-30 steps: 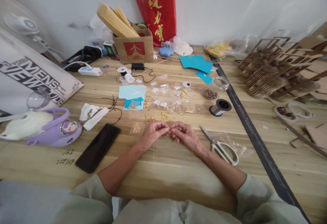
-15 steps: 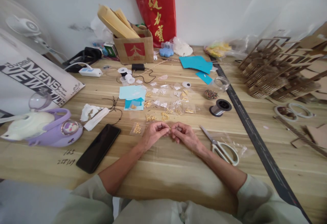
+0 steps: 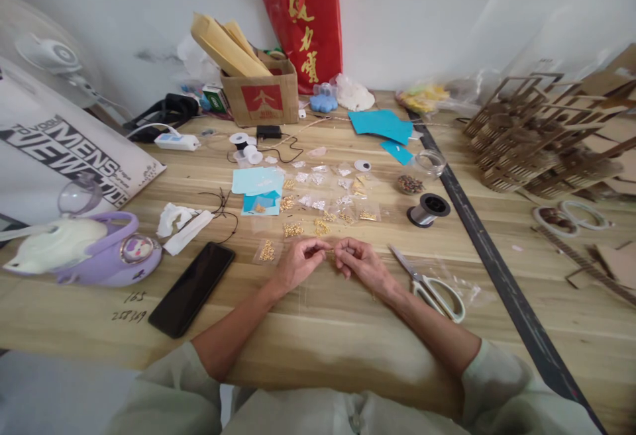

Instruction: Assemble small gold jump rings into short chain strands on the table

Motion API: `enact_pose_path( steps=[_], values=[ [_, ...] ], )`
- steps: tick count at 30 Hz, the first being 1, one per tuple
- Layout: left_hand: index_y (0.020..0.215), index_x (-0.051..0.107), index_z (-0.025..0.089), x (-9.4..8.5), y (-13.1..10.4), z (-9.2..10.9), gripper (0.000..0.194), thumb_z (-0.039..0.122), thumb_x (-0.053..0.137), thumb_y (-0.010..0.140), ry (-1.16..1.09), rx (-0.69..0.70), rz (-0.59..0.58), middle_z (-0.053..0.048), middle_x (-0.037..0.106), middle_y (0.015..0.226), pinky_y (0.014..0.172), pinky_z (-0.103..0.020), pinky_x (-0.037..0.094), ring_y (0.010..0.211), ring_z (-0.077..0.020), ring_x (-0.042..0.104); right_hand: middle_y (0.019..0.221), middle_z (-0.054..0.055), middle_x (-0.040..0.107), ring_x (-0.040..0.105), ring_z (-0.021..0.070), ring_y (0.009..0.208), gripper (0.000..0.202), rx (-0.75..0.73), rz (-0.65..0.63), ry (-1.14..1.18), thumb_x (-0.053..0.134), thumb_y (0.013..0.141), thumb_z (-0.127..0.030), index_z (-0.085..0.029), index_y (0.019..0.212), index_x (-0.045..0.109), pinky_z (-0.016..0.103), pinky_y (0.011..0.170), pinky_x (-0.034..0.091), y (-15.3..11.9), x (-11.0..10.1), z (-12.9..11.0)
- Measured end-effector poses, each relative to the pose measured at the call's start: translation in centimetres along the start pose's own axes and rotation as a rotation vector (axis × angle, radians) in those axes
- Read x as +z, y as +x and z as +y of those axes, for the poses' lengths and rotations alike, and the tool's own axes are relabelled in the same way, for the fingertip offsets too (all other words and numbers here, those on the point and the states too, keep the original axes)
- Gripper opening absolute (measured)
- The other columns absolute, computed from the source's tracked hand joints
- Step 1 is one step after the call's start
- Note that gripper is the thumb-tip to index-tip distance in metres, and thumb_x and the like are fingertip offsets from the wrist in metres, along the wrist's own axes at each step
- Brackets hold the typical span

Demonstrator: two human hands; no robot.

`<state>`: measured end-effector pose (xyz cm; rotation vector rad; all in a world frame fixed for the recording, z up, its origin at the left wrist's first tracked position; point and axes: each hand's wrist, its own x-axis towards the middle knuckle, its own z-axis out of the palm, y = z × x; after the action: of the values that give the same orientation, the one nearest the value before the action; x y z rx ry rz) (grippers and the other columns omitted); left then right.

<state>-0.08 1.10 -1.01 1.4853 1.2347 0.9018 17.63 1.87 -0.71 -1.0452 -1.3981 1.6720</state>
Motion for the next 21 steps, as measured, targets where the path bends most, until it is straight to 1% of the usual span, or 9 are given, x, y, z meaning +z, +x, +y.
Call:
enact_pose_path(
  steps=[3, 6, 9, 11, 16, 21],
  values=[
    [0.085, 0.069, 0.014, -0.06, -0.12, 0.44, 0.016, 0.017, 0.056, 0.076, 0.026, -0.013, -0.007, -0.004, 0.068, 0.078, 0.066, -0.024, 0.046, 0.071, -0.0143, 0.06, 0.058, -0.004, 0.056, 0.044, 0.0057, 0.042, 0.034, 0.005, -0.009, 0.008, 0.065, 0.077, -0.049, -0.017, 0.077, 0.055, 0.02, 0.043, 0.037, -0.03, 0.04, 0.01],
    [0.08, 0.067, 0.014, -0.07, -0.17, 0.73, 0.015, 0.025, 0.057, 0.079, -0.015, -0.023, -0.032, -0.002, 0.065, 0.072, 0.061, -0.023, 0.044, 0.064, -0.0129, 0.057, 0.058, -0.003, 0.057, 0.044, 0.0059, 0.042, 0.034, -0.008, -0.019, -0.014, 0.064, 0.078, -0.05, -0.017, 0.078, 0.055, 0.02, 0.043, 0.037, -0.05, 0.05, 0.07],
    [0.078, 0.066, 0.014, -0.05, -0.16, 0.83, 0.019, 0.032, 0.062, 0.078, -0.048, -0.015, -0.052, -0.003, 0.066, 0.074, 0.063, -0.022, 0.044, 0.068, -0.0135, 0.057, 0.059, -0.003, 0.057, 0.045, 0.006, 0.042, 0.034, -0.019, -0.04, -0.044, 0.062, 0.079, -0.051, -0.017, 0.077, 0.055, 0.02, 0.044, 0.038, -0.06, 0.01, 0.14],
    [0.077, 0.066, 0.013, -0.08, -0.12, 0.84, 0.02, 0.033, 0.064, 0.077, -0.058, -0.019, -0.057, -0.003, 0.066, 0.074, 0.064, -0.023, 0.044, 0.069, -0.0135, 0.057, 0.059, -0.003, 0.057, 0.045, 0.0061, 0.043, 0.035, -0.013, -0.049, -0.054, 0.062, 0.079, -0.052, -0.017, 0.077, 0.055, 0.02, 0.043, 0.038, -0.05, -0.02, 0.2],
    [0.072, 0.064, 0.013, -0.26, 0.02, 0.82, 0.02, 0.032, 0.063, 0.077, -0.075, -0.039, -0.091, 0.0, 0.058, 0.063, 0.058, -0.022, 0.04, 0.059, -0.0102, 0.051, 0.06, -0.003, 0.057, 0.045, 0.0057, 0.043, 0.035, -0.01, -0.066, -0.052, 0.061, 0.08, -0.051, -0.017, 0.077, 0.056, 0.019, 0.044, 0.038, -0.07, -0.02, 0.2],
    [0.07, 0.063, 0.013, -0.24, 0.1, 0.68, 0.02, 0.033, 0.066, 0.074, -0.099, -0.032, -0.071, -0.001, 0.06, 0.066, 0.059, -0.022, 0.041, 0.062, -0.0111, 0.052, 0.059, -0.003, 0.057, 0.046, 0.0063, 0.042, 0.038, -0.001, -0.064, -0.076, 0.061, 0.078, -0.054, -0.017, 0.075, 0.055, 0.02, 0.043, 0.038, -0.17, 0.07, -0.26]
  ],
)
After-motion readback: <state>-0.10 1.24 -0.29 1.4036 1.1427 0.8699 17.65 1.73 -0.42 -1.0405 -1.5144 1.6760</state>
